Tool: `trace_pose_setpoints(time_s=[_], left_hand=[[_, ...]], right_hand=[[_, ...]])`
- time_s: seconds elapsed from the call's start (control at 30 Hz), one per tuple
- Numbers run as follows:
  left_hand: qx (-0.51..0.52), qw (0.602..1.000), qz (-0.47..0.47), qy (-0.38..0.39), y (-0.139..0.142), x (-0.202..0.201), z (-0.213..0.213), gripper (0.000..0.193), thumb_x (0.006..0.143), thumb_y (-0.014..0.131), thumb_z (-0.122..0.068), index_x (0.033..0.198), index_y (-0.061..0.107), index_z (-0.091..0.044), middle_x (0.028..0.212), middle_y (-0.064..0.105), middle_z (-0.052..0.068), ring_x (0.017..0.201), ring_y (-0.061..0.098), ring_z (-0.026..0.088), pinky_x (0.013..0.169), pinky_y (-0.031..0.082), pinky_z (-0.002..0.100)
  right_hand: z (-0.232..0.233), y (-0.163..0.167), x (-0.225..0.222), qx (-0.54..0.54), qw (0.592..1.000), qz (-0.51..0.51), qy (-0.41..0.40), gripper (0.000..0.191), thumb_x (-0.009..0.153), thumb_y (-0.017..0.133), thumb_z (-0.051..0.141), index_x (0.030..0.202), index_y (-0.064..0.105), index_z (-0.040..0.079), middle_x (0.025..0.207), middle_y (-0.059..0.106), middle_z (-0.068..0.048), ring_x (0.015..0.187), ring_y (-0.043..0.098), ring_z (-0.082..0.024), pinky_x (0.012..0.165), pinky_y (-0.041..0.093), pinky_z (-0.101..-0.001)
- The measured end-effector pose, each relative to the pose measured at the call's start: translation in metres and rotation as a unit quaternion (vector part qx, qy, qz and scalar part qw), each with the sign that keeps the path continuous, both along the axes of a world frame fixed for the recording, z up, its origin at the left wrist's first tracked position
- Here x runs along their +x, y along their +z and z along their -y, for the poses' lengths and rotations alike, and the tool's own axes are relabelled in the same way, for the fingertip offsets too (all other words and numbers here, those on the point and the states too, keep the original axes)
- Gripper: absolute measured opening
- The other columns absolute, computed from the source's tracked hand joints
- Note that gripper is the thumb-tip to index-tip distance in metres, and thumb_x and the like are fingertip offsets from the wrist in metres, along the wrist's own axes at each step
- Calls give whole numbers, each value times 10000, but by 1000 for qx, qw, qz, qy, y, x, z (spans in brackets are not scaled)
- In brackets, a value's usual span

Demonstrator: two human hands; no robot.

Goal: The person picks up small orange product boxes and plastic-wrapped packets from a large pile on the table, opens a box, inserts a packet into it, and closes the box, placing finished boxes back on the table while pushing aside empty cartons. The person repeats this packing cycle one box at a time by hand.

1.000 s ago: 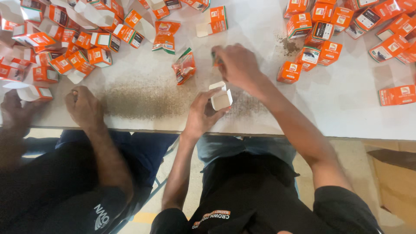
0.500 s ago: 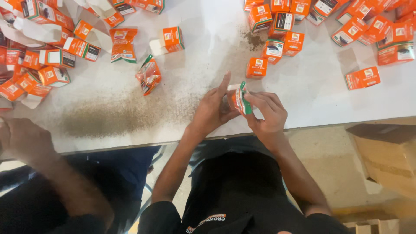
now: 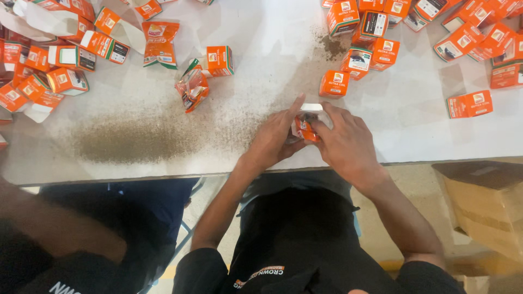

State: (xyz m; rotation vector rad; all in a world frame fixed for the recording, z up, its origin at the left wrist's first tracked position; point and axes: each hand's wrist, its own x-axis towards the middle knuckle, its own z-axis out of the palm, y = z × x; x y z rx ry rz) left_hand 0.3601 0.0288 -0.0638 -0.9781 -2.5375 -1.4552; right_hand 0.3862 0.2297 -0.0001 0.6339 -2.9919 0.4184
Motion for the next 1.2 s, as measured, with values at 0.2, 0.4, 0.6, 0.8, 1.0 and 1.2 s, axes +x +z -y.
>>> trace_pose_setpoints(time_s=[0.2, 0.4, 0.6, 0.8, 1.0, 1.2], left_hand=[[4, 996, 83, 27, -6, 3, -8, 1039, 864, 883, -205, 1637, 201, -80, 1276, 692, 147, 978, 689, 319, 883, 573, 426], [55, 993, 78, 63, -12, 6, -6, 1086, 822, 887, -210, 1630, 171, -88, 1317, 655, 198, 1088, 692, 359, 928, 576, 413], [79, 986, 123, 78, -32, 13, -13, 960, 846, 882, -131, 1591, 279, -77, 1303, 685, 176, 1135, 716, 312, 963, 577, 391], [181, 967, 137, 118, -46, 21, -26, 713, 888, 876, -73, 1424, 406, -65, 1392, 648, 170, 1272, 691, 250, 1052, 570, 356], [156, 972, 112, 134, -37, 24, -25, 499, 868, 842, -88, 1313, 617, -70, 1462, 606, 208, 1130, 730, 257, 910, 614, 333], [-48, 993, -51, 98, -18, 12, -4, 412, 883, 798, -136, 1278, 679, -126, 1444, 612, 172, 1147, 711, 365, 904, 607, 437]], right_hand=[[4, -15, -13, 3, 989, 136, -64, 218, 976, 737, 283, 1144, 722, 146, 1156, 674, -88, 1048, 664, -290, 837, 543, -452], [6, -15, 9, -90, 990, -103, -18, 340, 939, 726, 278, 1239, 714, 119, 1486, 548, -173, 1256, 605, -339, 974, 524, -446], [5, -20, 1, 12, 999, -45, -9, 407, 901, 734, 340, 1238, 670, 121, 1511, 459, -194, 1309, 571, -376, 1004, 481, -517], [-1, -42, 16, -284, 958, 9, -39, 644, 934, 777, 190, 1474, 464, 28, 1533, 410, -267, 1273, 585, -387, 950, 577, -471], [2, -76, 31, -404, 907, 16, -115, 532, 935, 785, 60, 1431, 590, 68, 1383, 631, -143, 1105, 734, -243, 944, 616, -385], [4, -69, 20, -268, 962, -50, -25, 465, 889, 762, 8, 1340, 680, 83, 1360, 566, -171, 1011, 691, -290, 817, 595, -382]])
